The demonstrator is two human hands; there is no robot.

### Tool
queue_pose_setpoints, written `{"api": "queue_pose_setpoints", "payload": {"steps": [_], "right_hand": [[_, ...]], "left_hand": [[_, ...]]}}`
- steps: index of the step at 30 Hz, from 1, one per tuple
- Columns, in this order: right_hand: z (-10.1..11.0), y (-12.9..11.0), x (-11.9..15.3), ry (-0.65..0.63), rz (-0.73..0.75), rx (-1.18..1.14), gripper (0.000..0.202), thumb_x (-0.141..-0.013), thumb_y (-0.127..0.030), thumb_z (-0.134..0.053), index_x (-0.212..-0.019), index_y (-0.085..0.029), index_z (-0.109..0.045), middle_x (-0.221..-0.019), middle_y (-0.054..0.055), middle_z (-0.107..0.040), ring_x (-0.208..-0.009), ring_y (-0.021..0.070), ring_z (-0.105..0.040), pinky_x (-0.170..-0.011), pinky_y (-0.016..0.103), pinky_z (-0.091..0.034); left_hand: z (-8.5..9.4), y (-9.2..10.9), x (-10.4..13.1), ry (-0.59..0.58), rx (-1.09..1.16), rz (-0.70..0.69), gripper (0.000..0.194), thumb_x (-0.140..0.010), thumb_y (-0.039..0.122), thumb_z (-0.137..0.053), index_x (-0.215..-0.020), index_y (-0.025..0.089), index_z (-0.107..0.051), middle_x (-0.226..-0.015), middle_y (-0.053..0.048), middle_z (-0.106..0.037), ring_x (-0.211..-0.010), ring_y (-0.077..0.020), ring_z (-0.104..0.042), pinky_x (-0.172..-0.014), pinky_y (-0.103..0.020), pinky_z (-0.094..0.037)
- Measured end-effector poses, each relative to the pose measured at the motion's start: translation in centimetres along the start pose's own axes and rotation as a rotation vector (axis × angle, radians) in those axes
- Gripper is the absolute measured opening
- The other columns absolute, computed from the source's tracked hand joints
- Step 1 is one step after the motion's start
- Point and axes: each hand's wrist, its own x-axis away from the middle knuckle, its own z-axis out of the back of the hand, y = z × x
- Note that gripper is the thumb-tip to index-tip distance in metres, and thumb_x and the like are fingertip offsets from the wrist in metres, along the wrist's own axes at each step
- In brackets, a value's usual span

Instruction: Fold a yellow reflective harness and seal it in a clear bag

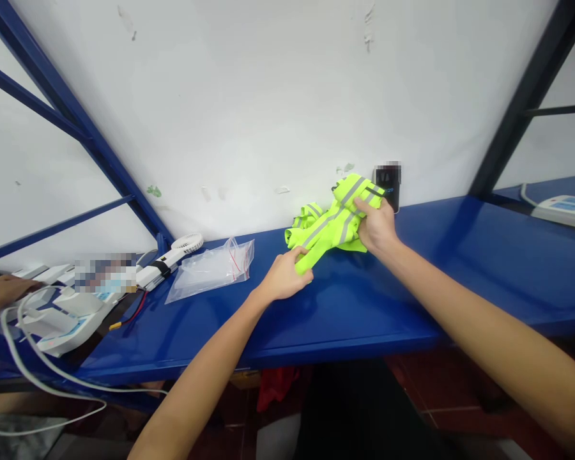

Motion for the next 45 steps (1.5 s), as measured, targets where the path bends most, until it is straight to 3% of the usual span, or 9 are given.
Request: {"api": "queue_pose_setpoints", "payload": {"steps": [9,16,23,29,34,37,40,43,45], "right_hand": [[-0.7,0.2,1.8,-0.074,-0.135,-0.006,0.033,-0.068,-0.017,-0.078,-0.094,-0.024,-0.060,-0.109,0.002,-0.073,-0.110,0.0261,-0.068,-0.096,0.045,-0.058],[-1.9,-1.0,3.7,-0.204,-0.226,-0.027,0.038,-0.066,-0.022,-0.083,-0.098,-0.024,-0.062,-0.111,0.004,-0.074,-0.111,0.0288,-0.068,-0.096,0.048,-0.058],[-2.4,-1.3,4.3,-0.259,-0.251,-0.017,0.042,-0.064,-0.022,-0.085,-0.099,-0.023,-0.063,-0.107,0.004,-0.075,-0.111,0.0296,-0.068,-0.099,0.049,-0.055],[-2.5,-1.6,4.7,-0.426,-0.316,0.031,0.039,-0.068,-0.032,-0.083,-0.101,-0.022,-0.066,-0.111,0.008,-0.075,-0.118,0.0326,-0.064,-0.104,0.056,-0.050],[-2.4,-1.9,4.9,-0.471,-0.317,0.029,0.036,-0.068,-0.032,-0.083,-0.099,-0.022,-0.066,-0.112,0.008,-0.074,-0.121,0.0313,-0.062,-0.106,0.054,-0.048],[-2.5,-1.7,4.8,-0.449,-0.312,0.022,0.040,-0.065,-0.028,-0.084,-0.098,-0.023,-0.063,-0.110,0.007,-0.074,-0.118,0.0307,-0.064,-0.105,0.055,-0.048],[-2.5,-1.3,4.8,-0.421,-0.280,0.022,0.049,-0.060,-0.021,-0.086,-0.101,-0.025,-0.060,-0.107,0.004,-0.074,-0.112,0.0284,-0.067,-0.104,0.054,-0.050],[-2.2,-0.8,4.9,-0.435,-0.259,0.042,0.053,-0.060,-0.019,-0.086,-0.104,-0.026,-0.058,-0.106,0.001,-0.074,-0.107,0.0258,-0.069,-0.102,0.051,-0.052],[-2.0,-0.5,5.1,-0.480,-0.260,0.069,0.054,-0.061,-0.020,-0.085,-0.109,-0.026,-0.059,-0.108,0.001,-0.073,-0.105,0.0252,-0.069,-0.099,0.050,-0.054]], "left_hand": [[-0.3,-0.9,-0.3,0.093,-0.012,-0.028,0.061,-0.084,0.056,-0.059,-0.131,0.017,-0.053,-0.121,-0.014,-0.065,-0.107,-0.0299,-0.062,-0.092,-0.040,-0.047],[-0.7,-0.5,-0.3,0.039,-0.032,0.018,0.050,-0.093,0.055,-0.043,-0.124,0.020,-0.061,-0.110,-0.011,-0.071,-0.102,-0.0331,-0.065,-0.090,-0.042,-0.047],[-0.2,-0.4,-0.5,0.128,-0.050,-0.003,0.033,-0.079,0.038,-0.067,-0.105,0.018,-0.063,-0.122,-0.013,-0.056,-0.119,-0.0306,-0.049,-0.104,-0.047,-0.040],[0.4,0.2,-0.2,0.119,0.066,0.039,0.053,-0.076,0.059,-0.068,-0.110,0.018,-0.068,-0.154,-0.015,-0.031,-0.145,-0.0396,-0.022,-0.117,-0.056,-0.020],[0.2,-0.2,-0.5,0.067,0.241,0.001,0.044,-0.077,0.058,-0.068,-0.090,0.016,-0.067,-0.115,-0.014,-0.063,-0.112,-0.0318,-0.059,-0.095,-0.044,-0.046],[-0.1,-0.5,-0.7,0.063,0.314,0.053,0.040,-0.075,0.053,-0.072,-0.081,0.017,-0.059,-0.082,-0.005,-0.064,-0.082,-0.0237,-0.063,-0.076,-0.037,-0.051],[-0.4,-0.4,-0.8,0.049,0.562,0.099,0.046,-0.072,0.043,-0.078,-0.104,0.018,-0.056,-0.088,-0.004,-0.067,-0.076,-0.0195,-0.064,-0.071,-0.034,-0.052],[-0.4,-0.3,-0.7,-0.029,0.867,0.177,0.081,-0.066,0.033,-0.085,-0.134,0.024,-0.043,-0.105,-0.009,-0.069,-0.081,-0.0203,-0.068,-0.074,-0.036,-0.055],[-0.2,-0.2,-0.7,-0.139,0.983,0.226,0.085,-0.060,0.028,-0.089,-0.134,0.021,-0.048,-0.107,-0.011,-0.070,-0.084,-0.0215,-0.070,-0.077,-0.036,-0.055]]}}
